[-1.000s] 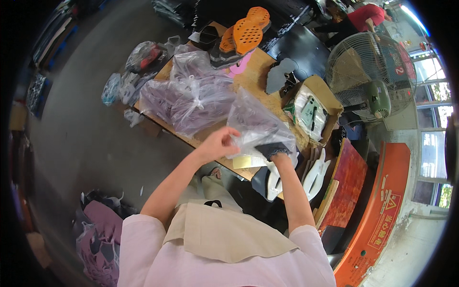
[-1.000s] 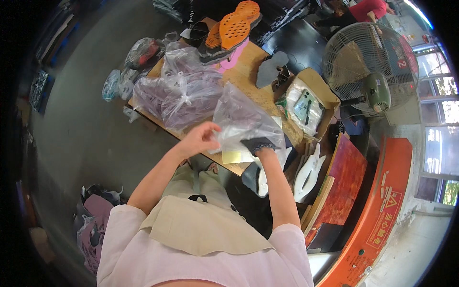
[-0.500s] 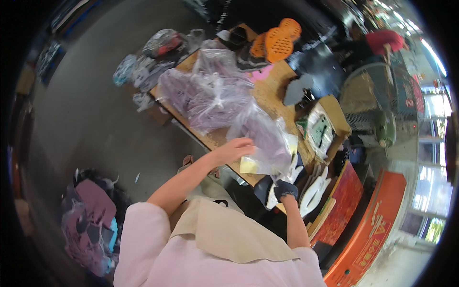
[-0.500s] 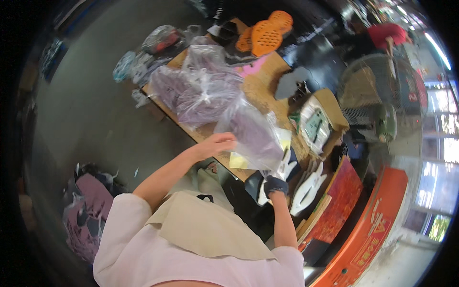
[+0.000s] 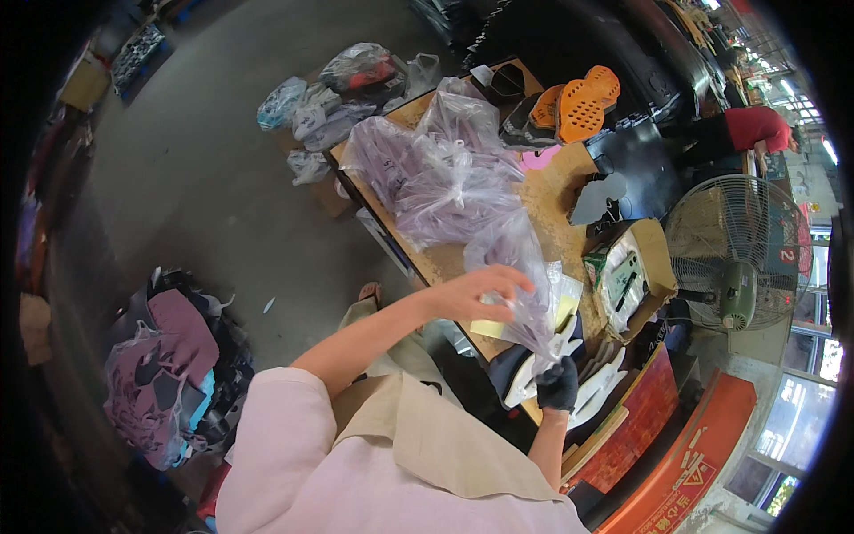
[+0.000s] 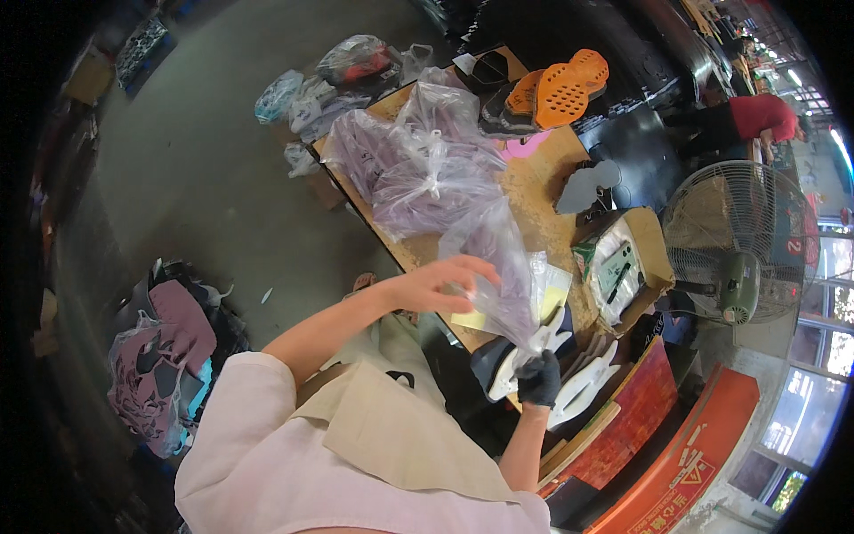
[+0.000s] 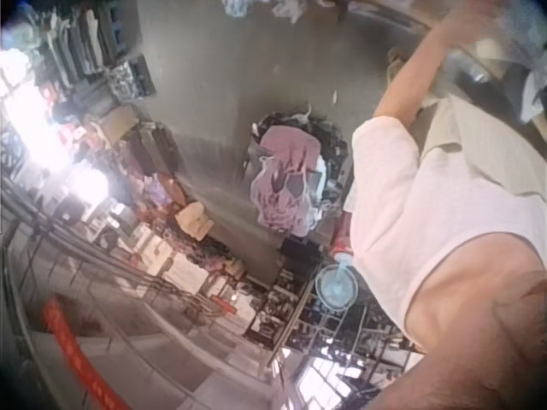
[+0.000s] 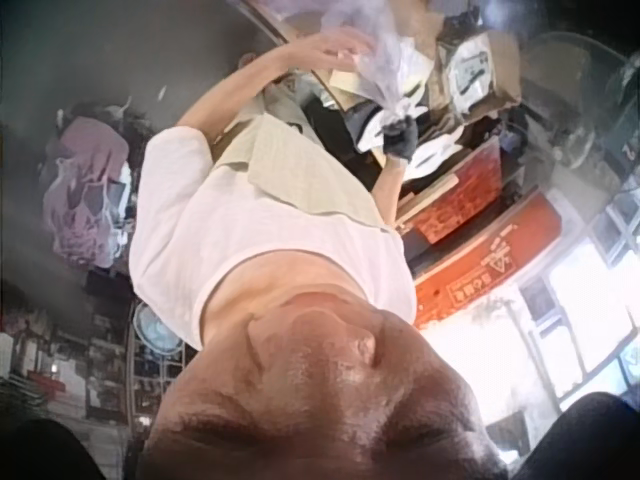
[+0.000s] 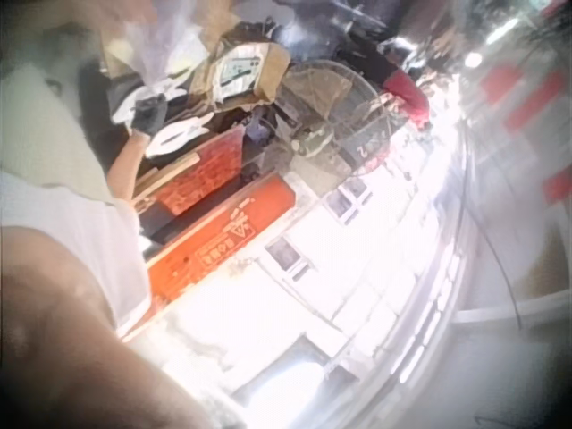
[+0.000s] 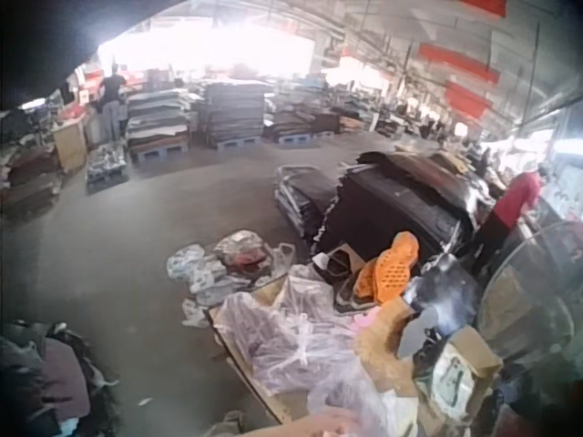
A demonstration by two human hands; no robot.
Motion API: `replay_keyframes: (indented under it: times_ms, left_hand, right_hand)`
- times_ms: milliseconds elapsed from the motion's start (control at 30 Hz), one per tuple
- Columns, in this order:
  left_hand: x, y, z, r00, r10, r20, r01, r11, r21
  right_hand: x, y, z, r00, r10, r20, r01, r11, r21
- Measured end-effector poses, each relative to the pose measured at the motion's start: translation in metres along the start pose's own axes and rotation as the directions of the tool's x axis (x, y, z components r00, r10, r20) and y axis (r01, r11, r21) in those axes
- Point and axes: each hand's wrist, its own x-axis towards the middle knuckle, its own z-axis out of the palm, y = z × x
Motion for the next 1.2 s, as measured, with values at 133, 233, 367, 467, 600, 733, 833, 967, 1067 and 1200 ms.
replay_keyframes:
  times_ms: [133,233,367,467,600,733,833,967,1067,1200]
  left_hand:
    - [0.037,-0.021,0.055,0.932,-0.104,0.346,0.051,0.986,0.158]
    - [0.025,-0.053,0.095,0.759,-0.345,0.552,0.079,0.890,0.448]
    - [-0.003,-0.103,0.098,0.809,-0.480,0.337,0.445,0.877,0.181]
    - [-0.004,-0.116,0.097,0.800,-0.529,0.283,0.541,0.840,0.041]
    - [0.004,-0.114,0.110,0.938,-0.278,0.206,0.146,0.857,0.494]
    - [0.015,-0.125,0.130,0.990,0.085,-0.110,-0.039,0.931,0.364]
    - [0.018,-0.130,0.143,0.919,-0.283,-0.275,0.306,0.951,0.043]
    - [0.021,-0.131,0.132,0.902,-0.338,-0.270,0.337,0.940,-0.052]
    - [0.020,-0.127,0.117,0.939,-0.323,-0.121,0.328,0.944,0.028]
    - [0.023,-0.120,0.101,0.916,-0.400,0.011,0.394,0.907,0.147]
  right_hand:
    - [0.044,0.018,-0.022,0.966,0.122,-0.228,-0.114,0.992,0.049]
    - [0.048,0.040,-0.008,0.957,-0.285,0.062,0.242,0.657,-0.714]
    - [0.000,0.039,0.044,0.916,-0.371,-0.153,0.193,0.742,-0.642]
    - [-0.031,0.049,0.079,0.882,-0.469,-0.046,0.209,0.476,-0.854]
    - [-0.047,0.065,0.113,0.866,-0.497,0.056,0.283,0.395,-0.874]
    - [-0.058,0.068,0.146,0.693,-0.377,0.615,0.408,-0.498,-0.765]
    - [-0.062,0.053,0.156,0.692,-0.225,0.686,0.406,-0.664,-0.628]
    - [-0.044,0.015,0.132,0.668,-0.620,0.412,0.306,-0.277,-0.911]
    - [-0.014,0.005,0.109,0.757,-0.585,0.292,0.240,-0.166,-0.956]
    - [0.025,0.017,0.090,0.847,-0.437,0.303,0.312,-0.054,-0.949]
